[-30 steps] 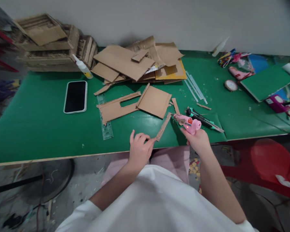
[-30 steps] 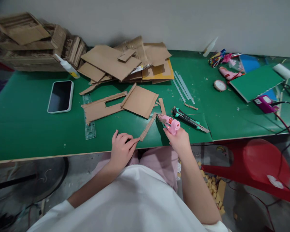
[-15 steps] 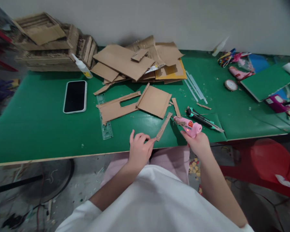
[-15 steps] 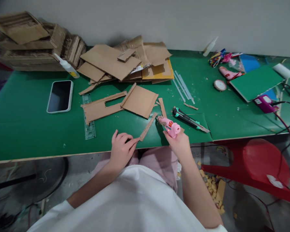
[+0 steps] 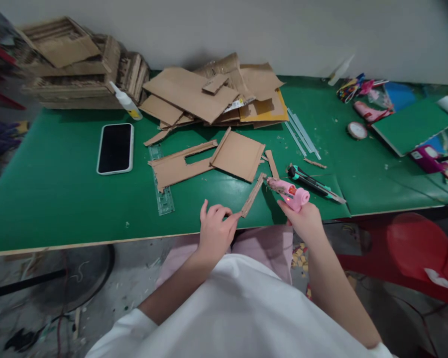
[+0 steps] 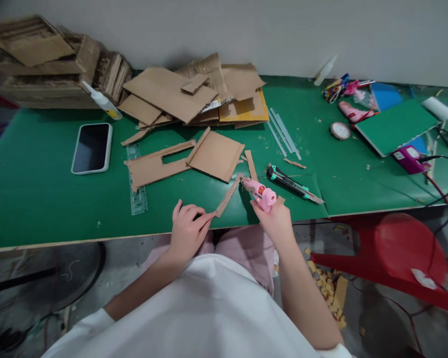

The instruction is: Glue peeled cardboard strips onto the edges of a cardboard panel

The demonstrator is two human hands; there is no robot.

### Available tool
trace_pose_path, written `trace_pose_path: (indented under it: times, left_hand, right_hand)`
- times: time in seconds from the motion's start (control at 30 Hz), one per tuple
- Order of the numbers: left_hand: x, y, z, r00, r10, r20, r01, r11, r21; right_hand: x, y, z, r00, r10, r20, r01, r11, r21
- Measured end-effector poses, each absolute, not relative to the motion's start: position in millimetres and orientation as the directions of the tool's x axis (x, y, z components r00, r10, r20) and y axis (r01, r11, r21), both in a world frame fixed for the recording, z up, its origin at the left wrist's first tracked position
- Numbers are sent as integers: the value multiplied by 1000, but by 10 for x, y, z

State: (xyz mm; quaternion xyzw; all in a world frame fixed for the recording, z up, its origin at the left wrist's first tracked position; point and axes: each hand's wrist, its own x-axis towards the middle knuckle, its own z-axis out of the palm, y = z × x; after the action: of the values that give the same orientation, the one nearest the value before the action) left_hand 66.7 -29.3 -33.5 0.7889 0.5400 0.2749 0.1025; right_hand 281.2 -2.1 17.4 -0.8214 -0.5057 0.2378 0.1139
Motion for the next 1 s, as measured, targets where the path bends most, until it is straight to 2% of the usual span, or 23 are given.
trace_pose_path:
  times: [0.2,0.53,0.83,1.0]
  left_hand:
    - [668,-291,-334,261,909,325,794,-394,463]
    - [677,-291,-328,256,911,324,795,-389,466]
    - [670,-285,-335,264,907,328,792,-398,463]
    - [672,-284,-336,264,906,331,793,-399,461]
  right_hand:
    - [2799,-68,154,345,901,-262,812,-426,-398]
    - [2815,-157,154,260,923,-283,822,-365,-437]
    - [2882,-88,133,312,918,-246,826,-390,-407]
    - [2855,-155,119,293,927,-236,810,-371,-454]
